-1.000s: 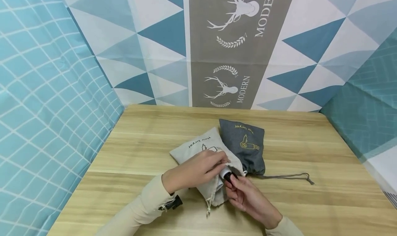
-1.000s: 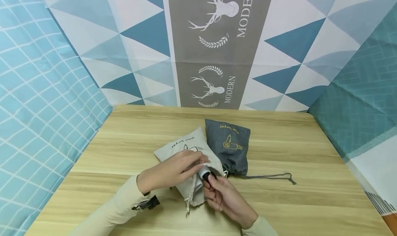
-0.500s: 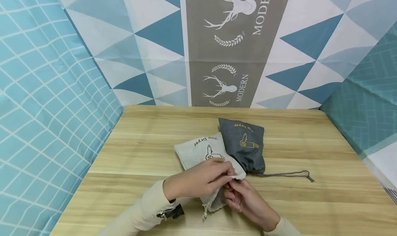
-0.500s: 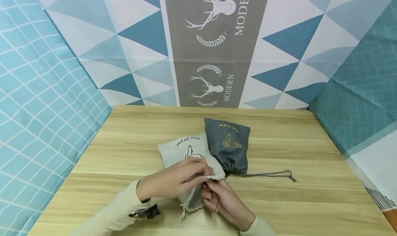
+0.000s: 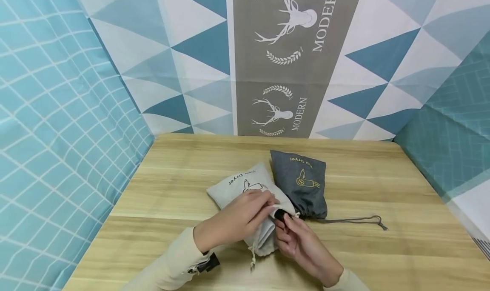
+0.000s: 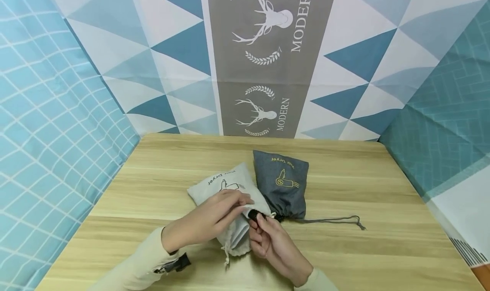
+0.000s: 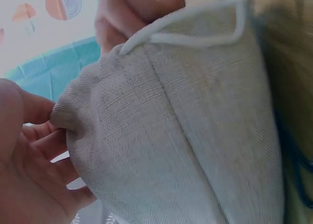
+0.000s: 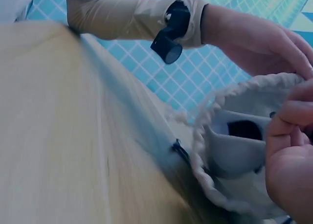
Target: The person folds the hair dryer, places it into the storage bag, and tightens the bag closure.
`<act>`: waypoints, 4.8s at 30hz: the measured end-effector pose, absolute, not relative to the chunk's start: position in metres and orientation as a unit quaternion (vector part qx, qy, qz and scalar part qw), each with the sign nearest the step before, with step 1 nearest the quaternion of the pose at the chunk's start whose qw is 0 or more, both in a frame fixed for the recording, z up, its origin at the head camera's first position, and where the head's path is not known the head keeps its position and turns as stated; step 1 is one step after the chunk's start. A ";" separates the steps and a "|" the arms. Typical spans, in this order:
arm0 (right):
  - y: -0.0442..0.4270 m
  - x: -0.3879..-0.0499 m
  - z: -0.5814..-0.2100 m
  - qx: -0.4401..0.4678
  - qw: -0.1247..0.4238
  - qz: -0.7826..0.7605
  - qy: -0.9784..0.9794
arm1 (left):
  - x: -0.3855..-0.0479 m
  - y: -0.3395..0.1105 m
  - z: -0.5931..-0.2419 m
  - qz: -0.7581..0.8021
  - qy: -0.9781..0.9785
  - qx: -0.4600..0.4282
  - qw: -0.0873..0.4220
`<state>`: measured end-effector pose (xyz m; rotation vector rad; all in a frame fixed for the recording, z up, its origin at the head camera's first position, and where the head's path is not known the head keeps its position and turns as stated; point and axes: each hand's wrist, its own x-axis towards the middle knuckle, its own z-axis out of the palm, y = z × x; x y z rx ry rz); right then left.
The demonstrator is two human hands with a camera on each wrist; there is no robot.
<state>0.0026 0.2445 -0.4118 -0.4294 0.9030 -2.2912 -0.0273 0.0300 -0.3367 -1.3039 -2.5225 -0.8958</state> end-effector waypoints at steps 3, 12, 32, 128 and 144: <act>0.238 -0.006 -0.413 -0.145 0.301 -0.879 0.341 | -0.027 0.025 -0.340 -0.333 -0.835 -0.432 0.074; 0.228 -0.019 -0.423 -0.134 0.351 -0.840 0.391 | -0.032 0.018 -0.349 -0.356 -0.825 -0.438 0.028; 0.262 -0.015 -0.420 -0.190 0.358 -0.657 0.636 | -0.036 0.010 -0.392 -0.249 -0.856 -0.453 0.008; 0.412 -0.037 -0.402 -0.047 -0.039 -0.466 0.883 | -0.046 -0.167 -0.403 -0.390 -0.906 -0.158 -0.052; 0.401 -0.043 -0.423 -0.013 -0.002 -0.429 0.903 | -0.035 -0.156 -0.415 -0.363 -0.920 -0.143 -0.021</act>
